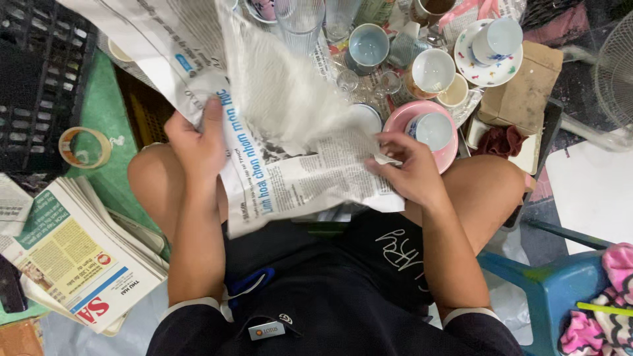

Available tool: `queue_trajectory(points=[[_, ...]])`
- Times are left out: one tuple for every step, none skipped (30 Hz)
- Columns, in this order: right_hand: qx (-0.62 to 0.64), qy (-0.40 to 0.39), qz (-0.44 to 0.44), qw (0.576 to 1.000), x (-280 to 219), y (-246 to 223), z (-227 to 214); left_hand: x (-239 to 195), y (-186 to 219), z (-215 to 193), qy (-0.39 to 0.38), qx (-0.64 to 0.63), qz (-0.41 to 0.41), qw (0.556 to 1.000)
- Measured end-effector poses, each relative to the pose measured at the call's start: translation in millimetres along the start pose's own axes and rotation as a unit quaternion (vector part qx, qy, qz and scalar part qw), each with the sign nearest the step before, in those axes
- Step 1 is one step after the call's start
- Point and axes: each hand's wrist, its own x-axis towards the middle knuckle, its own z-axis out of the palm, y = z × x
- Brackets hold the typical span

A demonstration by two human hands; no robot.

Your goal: The person sits cross-legged and wraps various ceramic dishes, including bowls and cups, with newspaper. They fold the paper around each item and place the wrapped bundle into a black plastic crate.

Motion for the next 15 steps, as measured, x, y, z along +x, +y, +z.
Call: queue_trajectory(points=[[-0.010,0.018,-0.019,1.000,1.0,-2.9,-0.5,-1.3,2.7,1.5,-0.006,0.018,0.008,1.000],[0.023,0.035,-0.061,0.997,2.8,-6.5,-1.8,-3.3,5.0,2.2,-0.011,0.020,-0.002,1.000],[0.056,0.052,-0.103,0.992,5.1,-9.6,-3.5,-5.4,6.7,2.6,-0.016,0.023,-0.013,1.000],[0.088,0.068,-0.143,0.983,5.3,-11.1,-3.4,-7.3,7.5,3.3,-0.022,0.025,-0.025,0.999],[0.074,0.081,-0.156,0.982,4.2,-10.0,-1.1,-8.7,7.4,5.0,-0.026,0.029,-0.024,0.999],[0.060,0.095,-0.169,0.979,2.8,-6.3,0.9,-10.0,6.9,7.7,-0.032,0.032,-0.022,0.999],[0.045,0.108,-0.181,0.976,1.1,-0.3,2.0,-10.9,6.7,10.0,-0.037,0.035,-0.020,0.998],[0.007,0.123,-0.213,0.969,0.4,7.5,3.0,-11.2,7.2,11.6,-0.048,0.049,-0.020,0.997],[-0.031,0.137,-0.244,0.959,-0.3,16.3,3.7,-12.3,8.4,12.8,-0.059,0.062,-0.019,0.996],[-0.069,0.150,-0.273,0.948,-2.1,24.9,2.8,-14.0,9.8,13.0,-0.069,0.076,-0.020,0.995],[-0.050,0.174,-0.204,0.962,-3.1,32.1,0.2,-13.7,11.0,12.2,-0.085,0.064,-0.014,0.994],[-0.030,0.196,-0.135,0.971,-3.0,37.3,-2.3,-12.8,12.5,10.3,-0.101,0.052,-0.008,0.993],[-0.010,0.217,-0.064,0.974,-2.5,40.1,-3.7,-12.1,14.0,8.9,-0.117,0.040,-0.002,0.992],[0.010,0.206,-0.118,0.971,-1.5,40.4,-5.3,-11.2,15.3,8.7,-0.129,0.043,0.004,0.991],[0.029,0.193,-0.172,0.965,-0.5,38.7,-7.4,-10.4,16.6,8.6,-0.141,0.047,0.009,0.989]])
